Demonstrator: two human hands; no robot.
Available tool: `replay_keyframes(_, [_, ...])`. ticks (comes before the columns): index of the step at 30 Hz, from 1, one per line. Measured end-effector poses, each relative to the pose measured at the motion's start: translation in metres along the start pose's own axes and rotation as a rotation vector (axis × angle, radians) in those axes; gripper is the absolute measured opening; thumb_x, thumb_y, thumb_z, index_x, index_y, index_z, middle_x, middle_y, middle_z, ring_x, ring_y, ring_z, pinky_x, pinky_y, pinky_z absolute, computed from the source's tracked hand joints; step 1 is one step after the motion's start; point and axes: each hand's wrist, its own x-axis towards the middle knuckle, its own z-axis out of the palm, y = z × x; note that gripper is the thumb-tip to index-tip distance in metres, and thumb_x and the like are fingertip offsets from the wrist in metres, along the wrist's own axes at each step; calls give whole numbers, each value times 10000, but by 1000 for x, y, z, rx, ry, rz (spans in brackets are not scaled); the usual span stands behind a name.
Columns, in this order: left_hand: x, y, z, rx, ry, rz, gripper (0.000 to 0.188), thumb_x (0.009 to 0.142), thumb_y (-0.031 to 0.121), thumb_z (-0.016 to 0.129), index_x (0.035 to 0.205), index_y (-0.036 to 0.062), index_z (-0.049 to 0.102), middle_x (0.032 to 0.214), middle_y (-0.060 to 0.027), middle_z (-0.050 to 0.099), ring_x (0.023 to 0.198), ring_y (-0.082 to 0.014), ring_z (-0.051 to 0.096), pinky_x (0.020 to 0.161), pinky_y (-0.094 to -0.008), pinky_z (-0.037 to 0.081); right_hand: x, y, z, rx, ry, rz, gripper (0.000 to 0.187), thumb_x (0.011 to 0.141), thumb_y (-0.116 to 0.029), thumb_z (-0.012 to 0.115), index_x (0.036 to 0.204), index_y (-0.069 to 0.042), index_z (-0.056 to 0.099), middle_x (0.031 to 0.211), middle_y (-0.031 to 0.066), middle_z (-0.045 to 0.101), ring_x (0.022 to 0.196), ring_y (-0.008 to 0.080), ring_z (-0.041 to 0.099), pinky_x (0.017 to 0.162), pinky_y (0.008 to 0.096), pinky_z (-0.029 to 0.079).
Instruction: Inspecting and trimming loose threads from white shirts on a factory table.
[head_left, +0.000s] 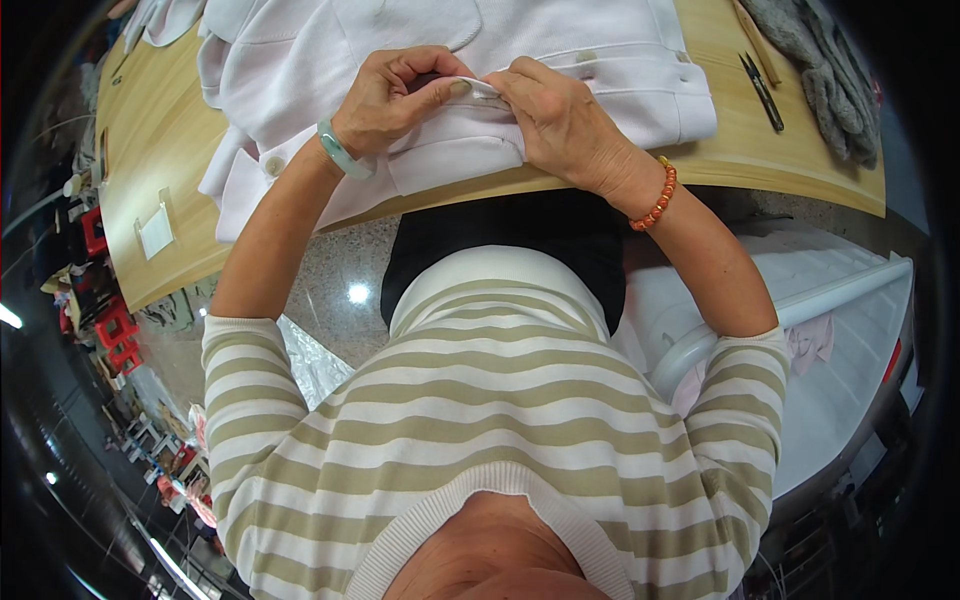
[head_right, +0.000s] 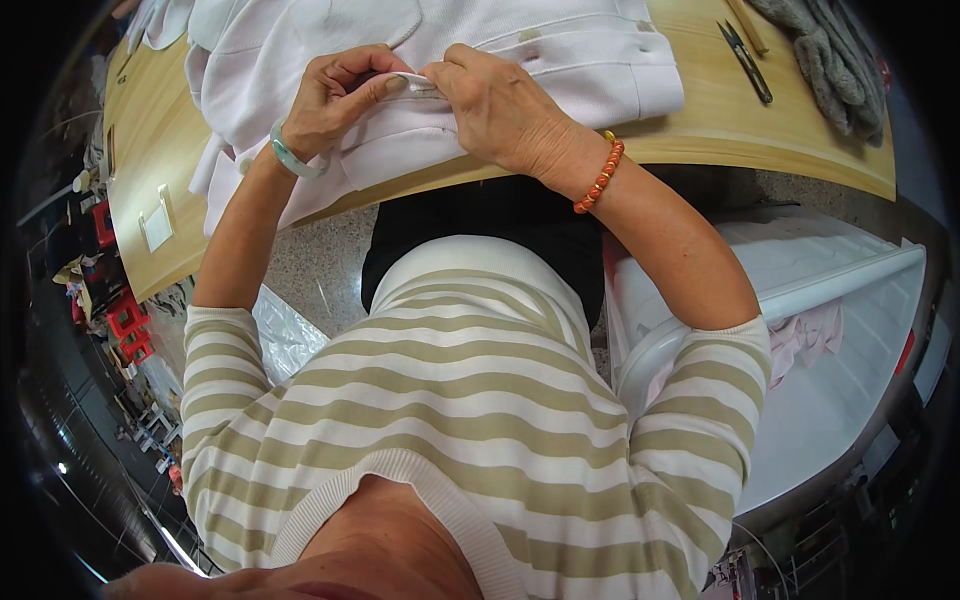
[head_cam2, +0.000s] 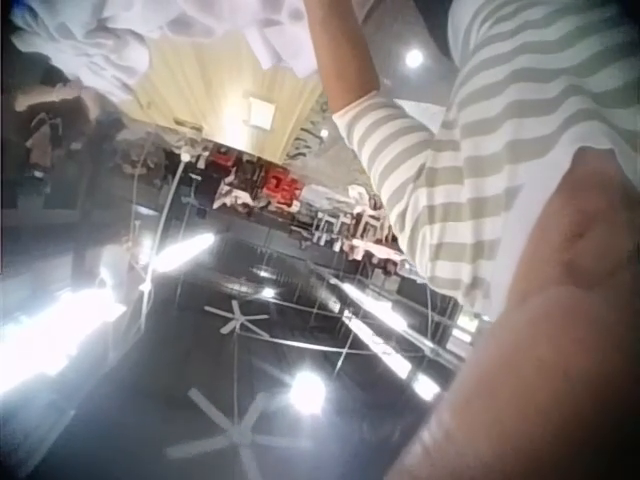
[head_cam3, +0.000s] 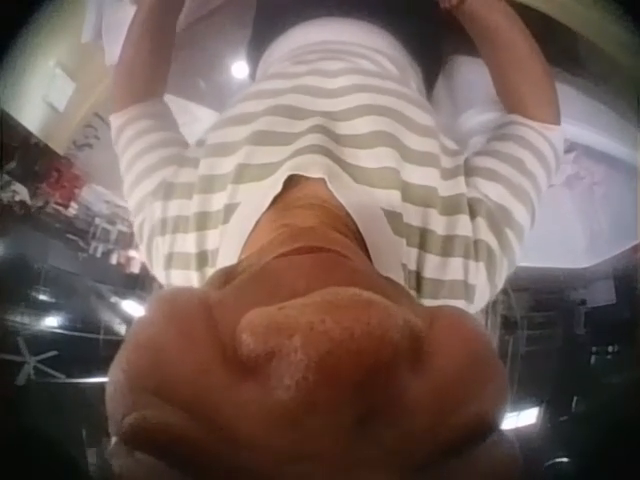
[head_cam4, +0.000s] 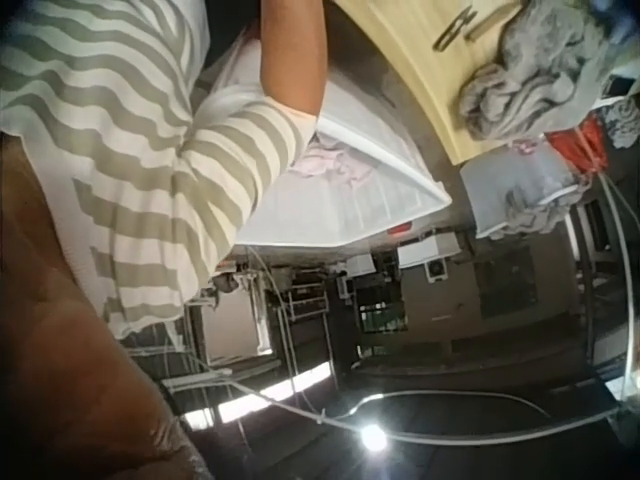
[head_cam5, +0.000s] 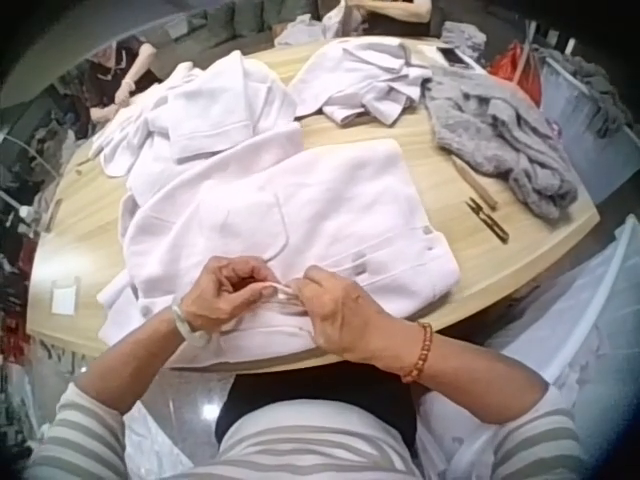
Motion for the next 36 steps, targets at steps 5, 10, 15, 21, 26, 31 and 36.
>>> replay_keyframes(5, [-7,3,-4,-2,-97,-17,122,917,99,629,949,-15,659,840,7,608,812,-55,538,763,-195,443,-5,-11,4,46,-27,20,268,803,74,522,1060,44,593,859,161,559,761,323,605,688,368,505])
replay_keyframes(10, [-9,-2,-7,-26,-125,-8,125,910,107,645,946,-12,659,863,2,604,798,-64,530,747,-210,439,-7,-16,7,14,-9,17,271,795,82,525,1055,54,594,861,165,558,757,321,601,685,365,503])
replay_keyframes(15, [-8,-3,-10,-14,-160,3,139,914,122,641,972,-2,667,873,1,624,802,-58,552,747,-202,457,-6,-14,7,24,-36,6,277,796,86,522,1061,54,595,863,163,557,760,317,602,693,360,507])
replay_keyframes(21, [-6,-5,-11,-16,-182,26,149,908,130,655,983,4,678,872,1,641,785,-50,565,722,-193,469,-7,-6,8,74,-27,6,237,764,27,543,984,8,630,831,142,570,795,319,620,713,383,515])
replay_keyframes(26, [-4,-4,-13,21,-194,22,150,901,133,668,973,3,682,876,-2,643,793,-56,573,738,-194,477,-5,0,6,72,-72,-33,221,837,38,544,1045,27,617,858,153,578,783,309,611,707,368,504])
replay_keyframes(31, [-2,0,-11,32,-211,-14,159,918,146,647,982,1,664,889,-1,636,832,-56,565,777,-202,464,-2,5,3,85,-108,-48,175,844,4,561,1010,34,611,827,146,565,752,315,594,688,380,491])
replay_keyframes(36, [-6,-3,-4,-10,-155,-16,165,935,145,622,1012,2,651,910,-3,639,832,-51,563,792,-207,474,-4,0,2,161,-81,-62,157,843,-42,605,981,32,609,784,140,541,697,305,563,663,380,472])
